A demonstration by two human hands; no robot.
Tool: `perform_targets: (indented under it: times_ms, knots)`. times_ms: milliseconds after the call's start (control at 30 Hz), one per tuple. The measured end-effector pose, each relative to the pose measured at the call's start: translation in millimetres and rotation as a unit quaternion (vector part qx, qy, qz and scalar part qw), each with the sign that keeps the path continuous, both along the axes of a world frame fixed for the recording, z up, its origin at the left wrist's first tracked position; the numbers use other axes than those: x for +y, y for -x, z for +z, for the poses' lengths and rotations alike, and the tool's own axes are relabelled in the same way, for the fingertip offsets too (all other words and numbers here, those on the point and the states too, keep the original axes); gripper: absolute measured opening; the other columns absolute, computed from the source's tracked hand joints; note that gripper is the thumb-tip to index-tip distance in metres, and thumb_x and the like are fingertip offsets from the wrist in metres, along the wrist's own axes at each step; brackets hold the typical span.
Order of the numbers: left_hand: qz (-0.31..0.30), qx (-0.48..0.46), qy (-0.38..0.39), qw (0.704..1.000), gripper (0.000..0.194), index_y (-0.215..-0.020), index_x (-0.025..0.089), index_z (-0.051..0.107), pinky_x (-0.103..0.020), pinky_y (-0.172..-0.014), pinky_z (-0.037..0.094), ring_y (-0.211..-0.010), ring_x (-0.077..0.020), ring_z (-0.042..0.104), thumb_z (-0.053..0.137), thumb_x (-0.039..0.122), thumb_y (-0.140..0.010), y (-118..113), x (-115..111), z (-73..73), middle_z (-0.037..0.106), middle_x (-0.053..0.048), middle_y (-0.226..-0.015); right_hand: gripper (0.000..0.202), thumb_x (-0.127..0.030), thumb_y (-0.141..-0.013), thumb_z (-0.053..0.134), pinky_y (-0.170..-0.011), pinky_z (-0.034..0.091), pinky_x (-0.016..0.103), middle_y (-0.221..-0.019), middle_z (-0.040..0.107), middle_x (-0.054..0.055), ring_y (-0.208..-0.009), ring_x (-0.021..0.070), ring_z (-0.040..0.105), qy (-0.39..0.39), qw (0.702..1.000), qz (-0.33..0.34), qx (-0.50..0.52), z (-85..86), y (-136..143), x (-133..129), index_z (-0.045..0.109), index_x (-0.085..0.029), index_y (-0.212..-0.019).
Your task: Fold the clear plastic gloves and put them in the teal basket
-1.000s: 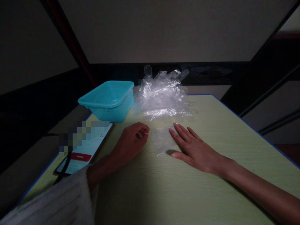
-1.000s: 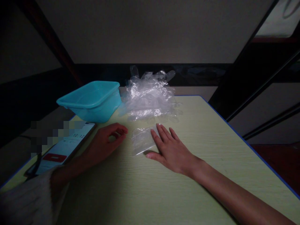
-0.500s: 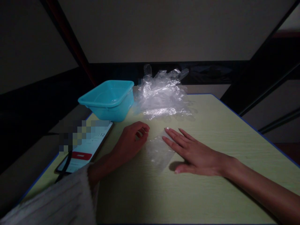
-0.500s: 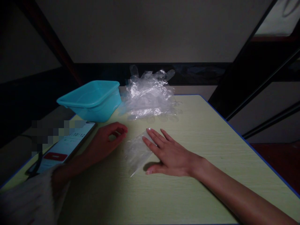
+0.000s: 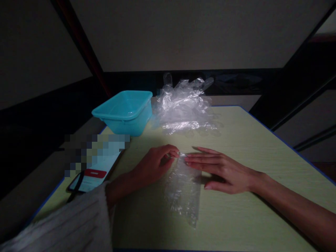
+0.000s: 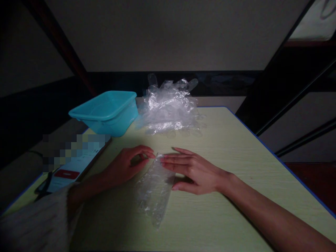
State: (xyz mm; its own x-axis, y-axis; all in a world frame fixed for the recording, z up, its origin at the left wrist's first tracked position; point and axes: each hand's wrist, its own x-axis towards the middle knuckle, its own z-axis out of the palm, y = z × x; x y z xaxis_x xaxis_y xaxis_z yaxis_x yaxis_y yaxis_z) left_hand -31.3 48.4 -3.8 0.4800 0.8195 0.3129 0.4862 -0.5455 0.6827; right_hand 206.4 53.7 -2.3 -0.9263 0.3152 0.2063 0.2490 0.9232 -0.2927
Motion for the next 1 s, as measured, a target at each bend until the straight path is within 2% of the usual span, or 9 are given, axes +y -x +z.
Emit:
perform_targets:
  times_ms: [167, 333, 767, 1000]
  knots:
    - [-0.009, 0.018, 0.006, 1.000, 0.022, -0.091, 0.016, 0.059, -0.027, -0.079, 0.048, -0.084, -0.0145, 0.064, 0.047, 0.008, -0.075, 1.0, -0.9, -1.9, 0.068, -0.004, -0.092, 0.053, -0.042, -0.090, 0.044, -0.109, 0.019, 0.047, -0.133, 0.048, 0.015, -0.127, 0.0196, 0.038, 0.002, 1.000, 0.011, -0.024, -0.8, 1.9, -1.9, 0.041, -0.010, -0.132]
    - [-0.011, 0.048, -0.014, 0.999, 0.024, -0.095, 0.017, 0.059, -0.029, -0.084, 0.046, -0.091, -0.0166, 0.061, 0.047, 0.009, -0.076, 1.9, -1.8, -3.7, 0.066, -0.005, -0.097, 0.052, -0.040, -0.090, 0.043, -0.109, 0.020, 0.046, -0.135, 0.045, 0.015, -0.129, 0.0200, 0.035, 0.006, 0.999, 0.010, -0.036, -0.1, 2.1, -2.5, 0.040, -0.009, -0.132]
    - [0.007, 0.088, -0.020, 0.996, 0.028, -0.100, 0.016, 0.057, -0.034, -0.085, 0.045, -0.094, -0.0195, 0.059, 0.046, 0.010, -0.075, 2.3, -0.7, -6.6, 0.065, -0.007, -0.100, 0.051, -0.040, -0.091, 0.042, -0.108, 0.023, 0.047, -0.133, 0.047, 0.016, -0.127, 0.0204, 0.038, 0.005, 1.000, 0.007, -0.028, -0.9, 1.6, -2.6, 0.043, -0.008, -0.130]
    - [0.009, 0.095, -0.020, 0.995, 0.028, -0.102, 0.017, 0.055, -0.034, -0.086, 0.045, -0.096, -0.0197, 0.059, 0.046, 0.012, -0.076, 2.2, -0.9, -6.8, 0.064, -0.007, -0.102, 0.051, -0.040, -0.092, 0.039, -0.107, 0.024, 0.049, -0.134, 0.046, 0.017, -0.128, 0.0214, 0.036, -0.003, 1.000, -0.022, -0.005, -1.4, 1.7, -2.2, 0.040, -0.009, -0.133]
